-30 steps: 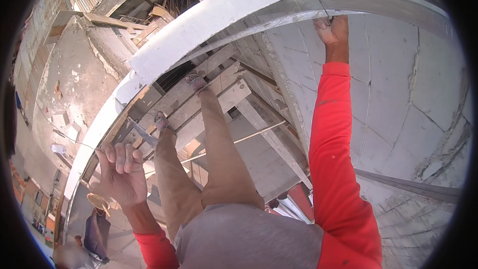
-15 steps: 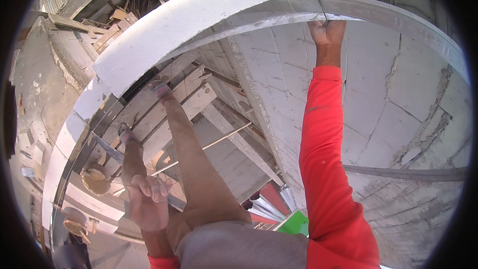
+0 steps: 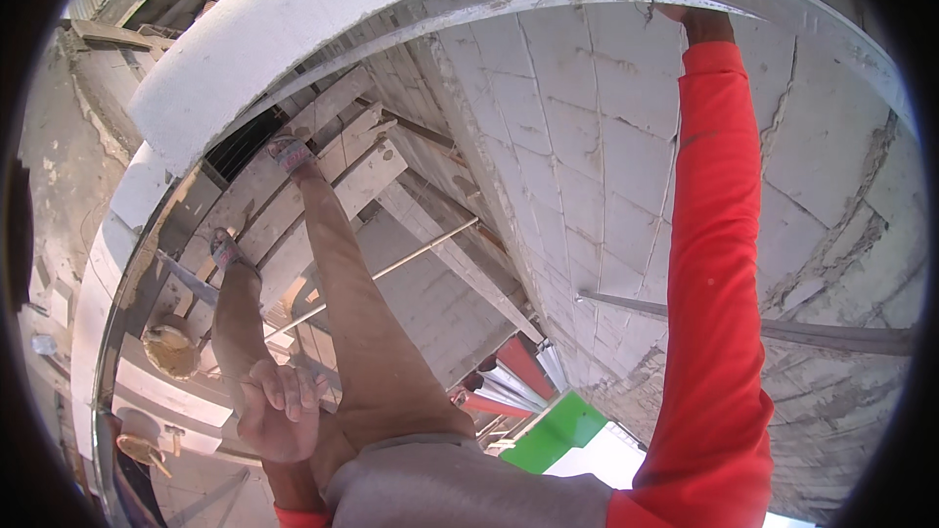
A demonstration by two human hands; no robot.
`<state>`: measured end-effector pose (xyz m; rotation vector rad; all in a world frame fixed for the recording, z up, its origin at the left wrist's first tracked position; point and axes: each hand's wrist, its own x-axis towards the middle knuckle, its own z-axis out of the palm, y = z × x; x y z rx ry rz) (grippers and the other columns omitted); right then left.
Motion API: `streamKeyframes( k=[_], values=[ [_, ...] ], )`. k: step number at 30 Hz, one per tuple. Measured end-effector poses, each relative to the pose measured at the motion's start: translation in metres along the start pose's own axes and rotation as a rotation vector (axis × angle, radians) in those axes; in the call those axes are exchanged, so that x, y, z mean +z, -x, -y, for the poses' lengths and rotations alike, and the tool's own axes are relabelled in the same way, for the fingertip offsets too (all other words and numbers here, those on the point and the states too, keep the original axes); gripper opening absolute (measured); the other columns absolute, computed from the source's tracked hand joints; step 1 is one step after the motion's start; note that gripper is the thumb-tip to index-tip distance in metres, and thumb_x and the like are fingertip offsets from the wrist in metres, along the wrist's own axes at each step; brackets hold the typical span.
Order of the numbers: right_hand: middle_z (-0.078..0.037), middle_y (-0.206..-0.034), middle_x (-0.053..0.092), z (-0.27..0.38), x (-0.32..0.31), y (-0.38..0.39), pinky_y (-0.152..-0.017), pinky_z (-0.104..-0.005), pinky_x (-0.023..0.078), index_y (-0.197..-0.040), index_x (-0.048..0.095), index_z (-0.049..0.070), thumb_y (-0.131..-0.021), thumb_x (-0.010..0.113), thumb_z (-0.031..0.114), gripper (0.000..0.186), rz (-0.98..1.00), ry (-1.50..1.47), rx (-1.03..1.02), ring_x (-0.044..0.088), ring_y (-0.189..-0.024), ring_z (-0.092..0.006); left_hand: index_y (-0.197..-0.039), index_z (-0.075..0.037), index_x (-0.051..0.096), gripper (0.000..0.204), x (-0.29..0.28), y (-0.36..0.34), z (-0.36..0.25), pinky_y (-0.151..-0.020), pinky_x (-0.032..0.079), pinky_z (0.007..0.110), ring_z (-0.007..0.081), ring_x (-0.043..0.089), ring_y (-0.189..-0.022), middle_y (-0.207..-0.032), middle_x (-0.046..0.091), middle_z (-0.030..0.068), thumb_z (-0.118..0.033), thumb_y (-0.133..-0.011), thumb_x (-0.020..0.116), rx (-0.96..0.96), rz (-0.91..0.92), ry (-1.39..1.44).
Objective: The person applies mortar to a wall using a trowel and places white rectangular tiles onto the surface. They adjust the tiles to fit and continue applying mortar to secure them in place.
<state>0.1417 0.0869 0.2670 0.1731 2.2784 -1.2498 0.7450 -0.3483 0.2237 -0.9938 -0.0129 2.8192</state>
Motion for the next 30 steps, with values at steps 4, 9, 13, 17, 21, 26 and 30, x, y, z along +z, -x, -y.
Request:
streamKeyframes(
  k=[4,9,13,17,21,26,30],
  values=[
    [-0.009,-0.111,0.072,-0.01,-0.012,0.006,-0.076,-0.0312,0.058,-0.124,0.068,0.002,-0.102,0.066,0.034,0.038,0.014,0.026,-0.041,0.067,-0.091,-0.0176,-0.095,-0.002,0.064,0.044,0.012,-0.004,-0.009,-0.114,0.05,0.058,0.0341,0.07,-0.099,-0.082,0.066,0.0159,-0.039,-0.115,0.049,0.007,0.093,0.102],
    [-0.006,-0.108,0.07,-0.044,0.001,0.004,-0.075,-0.031,0.054,-0.124,0.065,0.003,-0.102,0.067,0.036,0.04,0.048,-0.138,-0.121,0.063,-0.089,-0.015,-0.099,-0.002,0.066,0.045,0.029,-0.016,-0.014,-0.113,0.051,0.058,0.0359,0.072,-0.101,-0.082,0.068,0.0161,-0.04,-0.115,0.048,-0.006,0.224,0.129],
    [-0.005,-0.107,0.069,-0.049,0.028,0.023,-0.068,-0.0321,0.051,-0.122,0.065,0.009,-0.108,0.058,0.038,0.033,-0.162,-0.604,-0.045,0.059,-0.084,-0.0158,-0.098,-0.002,0.067,0.045,0.036,-0.019,-0.014,-0.111,0.052,0.057,0.0365,0.074,-0.099,-0.082,0.068,0.0154,-0.04,-0.115,0.048,-0.014,0.196,0.068],
    [-0.014,-0.128,0.073,-0.017,0.025,0.042,-0.096,-0.0325,0.059,-0.132,0.065,-0.006,-0.107,0.059,0.028,0.043,-0.171,-0.618,-0.269,0.07,-0.101,-0.0232,-0.096,-0.003,0.065,0.044,0.039,-0.016,-0.015,-0.11,0.053,0.057,0.0351,0.074,-0.098,-0.08,0.067,0.0142,-0.04,-0.115,0.048,-0.007,0.183,-0.001],
    [-0.01,-0.115,0.066,-0.016,0.028,0.048,-0.077,-0.0336,0.049,-0.126,0.064,0.0,-0.103,0.059,0.014,0.027,-0.316,-0.117,-0.019,0.059,-0.089,-0.021,-0.094,-0.004,0.062,0.044,0.045,-0.014,-0.015,-0.107,0.054,0.055,0.0337,0.073,-0.094,-0.078,0.066,0.0132,-0.04,-0.115,0.048,-0.022,0.16,-0.033],
    [-0.003,-0.084,0.051,-0.033,0.067,0.05,-0.052,-0.0304,0.031,-0.104,0.059,0.007,-0.098,0.058,0.0,0.01,-0.316,-0.428,0.06,0.039,-0.064,-0.0144,-0.092,-0.005,0.059,0.044,0.06,-0.001,-0.019,-0.1,0.057,0.054,0.032,0.068,-0.087,-0.075,0.061,0.012,-0.039,-0.116,0.045,0.043,0.127,-0.21],
    [0.002,-0.075,0.047,-0.028,0.083,0.054,-0.049,-0.0277,0.026,-0.094,0.055,0.013,-0.101,0.057,0.004,0.012,-0.308,-0.429,0.026,0.034,-0.056,-0.0103,-0.087,-0.005,0.054,0.048,0.065,0.01,-0.024,-0.097,0.058,0.052,0.0299,0.063,-0.077,-0.07,0.055,0.0103,-0.039,-0.118,0.038,0.076,0.063,-0.276]
  ],
)
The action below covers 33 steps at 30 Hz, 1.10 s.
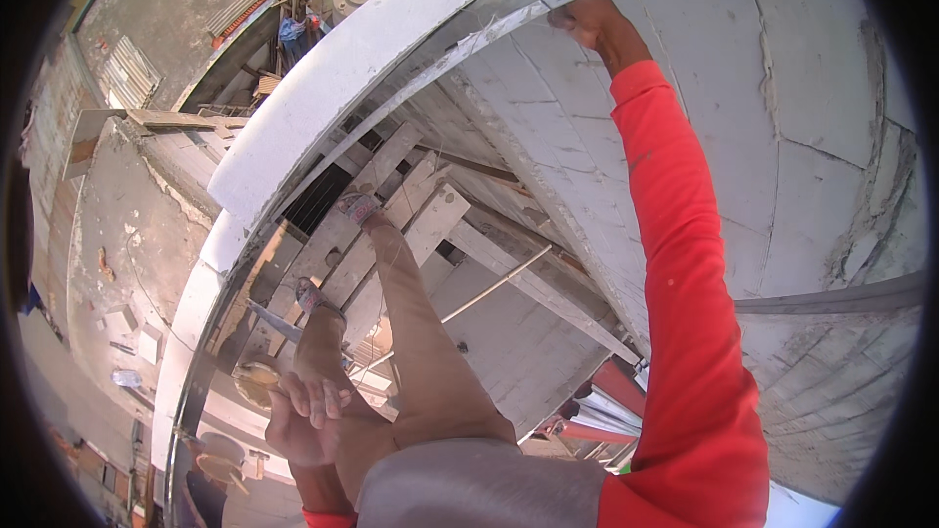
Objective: The person applies mortar to a wall using a trowel and places white rectangular tiles onto the surface. They adjust the tiles to fit and continue applying mortar to secure them in place.
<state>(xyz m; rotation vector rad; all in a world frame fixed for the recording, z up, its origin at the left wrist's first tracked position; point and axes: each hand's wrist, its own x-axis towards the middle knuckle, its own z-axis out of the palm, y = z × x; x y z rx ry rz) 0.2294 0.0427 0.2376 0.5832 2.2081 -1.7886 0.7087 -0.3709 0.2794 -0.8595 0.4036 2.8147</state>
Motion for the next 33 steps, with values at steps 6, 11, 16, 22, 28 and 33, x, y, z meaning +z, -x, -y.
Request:
streamKeyframes(
  k=[6,11,16,22,28,33],
  values=[
    [0.006,-0.066,0.038,0.005,-0.016,0.005,-0.046,-0.0268,0.025,-0.084,0.052,0.016,-0.101,0.06,0.009,0.02,0.261,0.057,0.197,0.034,-0.055,-0.0081,-0.085,-0.007,0.052,0.05,0.01,0.022,-0.004,-0.096,0.059,0.053,0.0272,0.062,-0.075,-0.068,0.054,0.0095,-0.041,-0.118,0.036,-0.042,-0.062,0.076],
    [0.007,-0.066,0.037,0.0,-0.021,0.019,-0.045,-0.0256,0.023,-0.084,0.056,0.01,-0.1,0.06,0.009,0.017,0.248,-0.059,0.285,0.031,-0.051,-0.0068,-0.089,-0.005,0.05,0.049,0.051,0.022,-0.028,-0.1,0.059,0.055,0.0269,0.062,-0.08,-0.071,0.052,0.0092,-0.039,-0.119,0.031,0.069,0.113,0.118],
    [0.006,-0.066,0.037,-0.004,-0.014,0.042,-0.046,-0.0265,0.023,-0.096,0.065,0.001,-0.098,0.061,0.006,0.006,0.221,-0.136,0.292,0.031,-0.052,-0.0072,-0.099,-0.005,0.047,0.044,0.085,-0.009,-0.101,-0.103,0.058,0.058,0.0286,0.061,-0.078,-0.075,0.049,0.0086,-0.036,-0.12,0.024,0.387,0.202,-0.01],
    [0.003,-0.069,0.046,-0.016,-0.006,0.055,-0.053,-0.0302,0.032,-0.098,0.072,-0.002,-0.095,0.062,0.008,0.015,0.107,-0.082,0.144,0.036,-0.056,-0.0105,-0.091,-0.001,0.06,0.053,0.078,0.016,-0.059,-0.106,0.055,0.06,0.0361,0.072,-0.094,-0.09,0.067,0.0199,-0.038,-0.119,0.034,0.125,0.318,-0.121],
    [0.001,-0.076,0.056,-0.016,-0.005,0.018,-0.059,-0.0332,0.04,-0.096,0.075,0.003,-0.095,0.063,0.016,0.018,-0.057,0.198,0.002,0.044,-0.066,-0.0138,-0.124,-0.001,0.076,0.042,0.061,0.058,-0.002,-0.128,0.028,0.056,0.0424,0.033,-0.159,-0.167,0.035,0.0322,-0.038,-0.104,0.072,-0.214,0.363,-0.822],
    [0.0,-0.077,0.056,-0.015,-0.007,0.01,-0.058,-0.0318,0.038,-0.096,0.075,0.005,-0.096,0.065,0.019,0.017,-0.056,0.259,-0.003,0.044,-0.065,-0.0138,-0.146,-0.011,0.067,0.044,0.048,0.022,0.053,-0.123,0.039,0.045,0.0427,0.041,-0.155,-0.175,0.028,0.023,-0.024,-0.104,0.07,-0.467,0.295,-1.467]
  ],
)
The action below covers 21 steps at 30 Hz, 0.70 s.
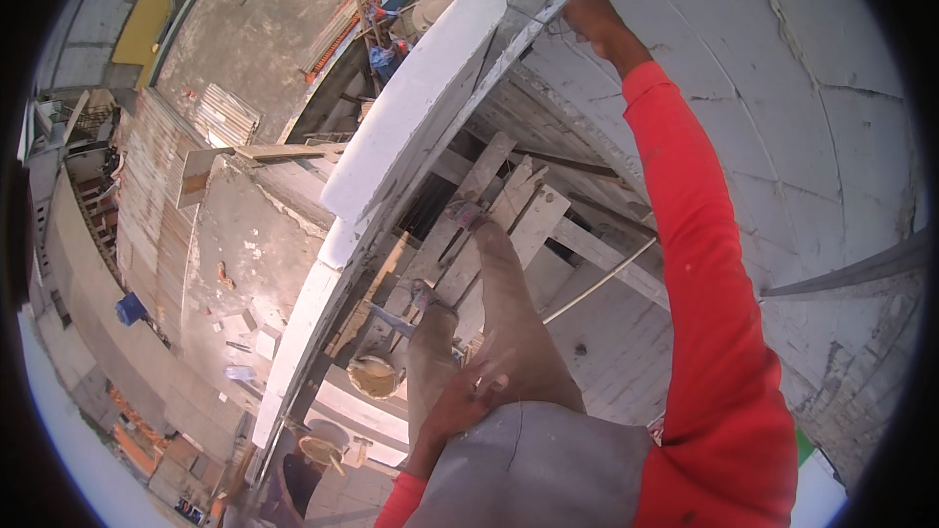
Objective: The person applies mortar to a wall using a trowel and places white rectangular tiles onto the surface. They adjust the tiles to fit and continue applying mortar to secure them in place.
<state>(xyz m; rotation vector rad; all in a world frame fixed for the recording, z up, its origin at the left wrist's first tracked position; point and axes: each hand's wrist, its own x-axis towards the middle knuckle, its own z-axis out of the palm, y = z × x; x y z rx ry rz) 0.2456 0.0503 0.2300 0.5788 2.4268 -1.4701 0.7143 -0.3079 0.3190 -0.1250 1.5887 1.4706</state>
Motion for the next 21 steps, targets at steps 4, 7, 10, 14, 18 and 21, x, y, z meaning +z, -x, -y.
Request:
streamKeyframes(
  k=[4,7,10,14,18,21],
  values=[
    [0.001,-0.073,0.053,0.009,-0.007,0.001,-0.052,-0.0297,0.032,-0.099,0.075,0.004,-0.095,0.067,0.016,0.015,0.03,0.048,-0.024,0.04,-0.059,-0.0115,-0.15,-0.011,0.063,0.047,-0.009,-0.039,-0.012,-0.119,0.042,0.04,0.0369,0.05,-0.149,-0.163,0.046,0.0265,-0.02,-0.105,0.069,-0.088,-0.395,-0.207],
    [0.003,-0.068,0.047,0.018,-0.023,0.007,-0.049,-0.0297,0.028,-0.105,0.075,0.002,-0.093,0.068,0.014,0.018,0.259,-0.004,0.061,0.036,-0.056,-0.0093,-0.149,-0.007,0.063,0.043,-0.056,-0.027,-0.043,-0.115,0.047,0.038,0.0295,0.061,-0.139,-0.147,0.064,0.0227,-0.015,-0.107,0.067,-0.04,-0.166,-0.015],
    [0.005,-0.065,0.042,0.014,-0.032,0.027,-0.049,-0.0298,0.025,-0.111,0.075,0.0,-0.092,0.069,0.011,0.024,0.405,-0.128,0.156,0.033,-0.055,-0.0083,-0.135,-0.006,0.074,0.035,-0.09,-0.012,-0.09,-0.098,0.056,0.036,0.0326,0.077,-0.109,-0.121,0.079,0.0171,-0.005,-0.1,0.068,-0.063,-0.001,0.026],
    [0.005,-0.065,0.041,0.0,-0.017,0.055,-0.049,-0.0293,0.022,-0.113,0.076,-0.002,-0.091,0.068,0.009,0.026,0.378,-0.312,0.134,0.031,-0.054,-0.0084,-0.127,-0.002,0.075,0.032,-0.114,-0.028,-0.148,-0.097,0.056,0.037,0.0347,0.077,-0.106,-0.114,0.078,0.0188,-0.015,-0.097,0.075,0.072,-0.226,-0.322],
    [0.008,-0.065,0.036,-0.003,-0.003,0.067,-0.048,-0.0282,0.018,-0.113,0.074,-0.001,-0.094,0.065,0.007,0.023,0.326,-0.43,0.14,0.027,-0.052,-0.0065,-0.148,0.004,0.058,0.062,-0.126,-0.123,-0.197,-0.112,0.051,0.043,0.0377,0.064,-0.133,-0.145,0.063,0.0258,-0.026,-0.097,0.078,0.52,-0.511,-0.291],
    [0.008,-0.065,0.035,-0.003,0.004,0.072,-0.049,-0.028,0.018,-0.114,0.074,-0.002,-0.094,0.065,0.007,0.024,0.291,-0.488,0.199,0.026,-0.052,-0.0065,-0.152,0.01,0.05,0.076,-0.135,-0.2,-0.236,-0.112,0.051,0.044,0.0342,0.062,-0.135,-0.154,0.054,0.0286,-0.033,-0.098,0.08,0.459,-0.388,-0.262]
  ],
)
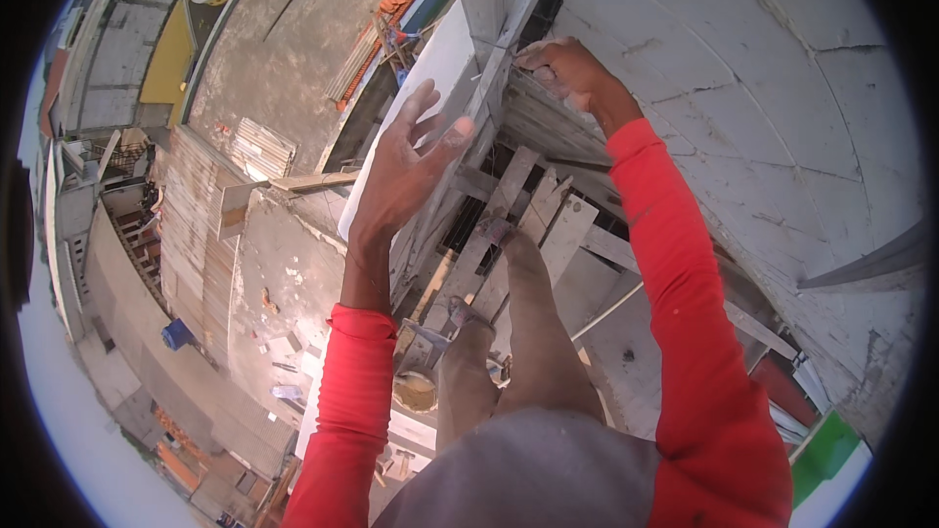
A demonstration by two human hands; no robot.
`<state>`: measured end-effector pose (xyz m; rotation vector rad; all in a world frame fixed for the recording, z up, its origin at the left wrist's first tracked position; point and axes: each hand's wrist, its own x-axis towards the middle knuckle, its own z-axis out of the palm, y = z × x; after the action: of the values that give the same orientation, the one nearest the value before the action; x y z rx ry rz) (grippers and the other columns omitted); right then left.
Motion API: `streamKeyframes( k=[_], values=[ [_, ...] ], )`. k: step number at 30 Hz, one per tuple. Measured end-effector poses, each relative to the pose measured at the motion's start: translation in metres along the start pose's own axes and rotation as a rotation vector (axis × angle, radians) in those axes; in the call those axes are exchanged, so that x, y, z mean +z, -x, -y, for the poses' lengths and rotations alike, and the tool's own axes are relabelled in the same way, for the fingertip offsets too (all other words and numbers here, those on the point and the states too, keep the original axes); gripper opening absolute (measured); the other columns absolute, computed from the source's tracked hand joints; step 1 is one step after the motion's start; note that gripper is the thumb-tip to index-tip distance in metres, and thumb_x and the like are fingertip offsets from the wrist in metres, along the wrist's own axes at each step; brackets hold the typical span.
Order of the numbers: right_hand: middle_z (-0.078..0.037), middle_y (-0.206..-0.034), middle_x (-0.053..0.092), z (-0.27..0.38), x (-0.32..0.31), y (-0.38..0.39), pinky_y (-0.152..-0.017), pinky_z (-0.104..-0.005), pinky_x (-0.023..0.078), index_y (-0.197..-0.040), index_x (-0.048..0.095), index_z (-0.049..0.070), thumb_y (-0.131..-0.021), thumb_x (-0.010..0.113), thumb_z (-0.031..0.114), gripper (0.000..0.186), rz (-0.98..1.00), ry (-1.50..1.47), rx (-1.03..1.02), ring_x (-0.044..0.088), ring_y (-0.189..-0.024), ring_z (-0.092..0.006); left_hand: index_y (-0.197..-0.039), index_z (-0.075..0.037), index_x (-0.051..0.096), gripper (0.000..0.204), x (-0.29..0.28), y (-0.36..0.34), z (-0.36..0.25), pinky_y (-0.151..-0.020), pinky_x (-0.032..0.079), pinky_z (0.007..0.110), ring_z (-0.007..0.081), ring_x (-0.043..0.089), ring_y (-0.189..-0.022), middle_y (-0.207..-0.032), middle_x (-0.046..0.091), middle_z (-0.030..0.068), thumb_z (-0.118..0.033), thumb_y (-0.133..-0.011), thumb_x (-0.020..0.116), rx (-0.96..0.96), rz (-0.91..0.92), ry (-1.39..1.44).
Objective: The person applies mortar to a wall using a trowel and places white rectangular tiles onto the surface. They adjust the tiles to fit and continue applying mortar to secure them in place.
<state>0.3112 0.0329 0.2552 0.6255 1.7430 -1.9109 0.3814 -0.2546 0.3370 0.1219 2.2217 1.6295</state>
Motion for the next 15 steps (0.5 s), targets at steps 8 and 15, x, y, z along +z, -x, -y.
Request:
streamKeyframes(
  k=[8,15],
  values=[
    [0.005,-0.061,0.042,-0.018,0.005,0.002,-0.046,-0.0272,0.021,-0.113,0.071,-0.005,-0.095,0.064,0.007,0.023,0.072,-0.279,-0.028,0.03,-0.048,-0.0072,-0.137,0.014,0.063,0.061,0.018,-0.068,0.013,-0.072,0.059,0.032,0.0195,0.074,-0.081,-0.119,0.073,0.0185,-0.03,-0.098,0.078,-0.253,0.198,-0.05],
    [0.0,-0.066,0.049,-0.029,-0.002,-0.004,-0.055,-0.0295,0.029,-0.118,0.068,-0.009,-0.094,0.058,0.003,0.029,0.022,-0.542,0.022,0.038,-0.055,-0.0116,-0.104,-0.003,0.066,0.018,-0.044,-0.062,0.025,-0.065,0.043,0.025,0.011,0.058,-0.077,-0.099,0.069,0.0045,-0.021,-0.106,0.065,-0.445,0.058,0.145]
  ],
)
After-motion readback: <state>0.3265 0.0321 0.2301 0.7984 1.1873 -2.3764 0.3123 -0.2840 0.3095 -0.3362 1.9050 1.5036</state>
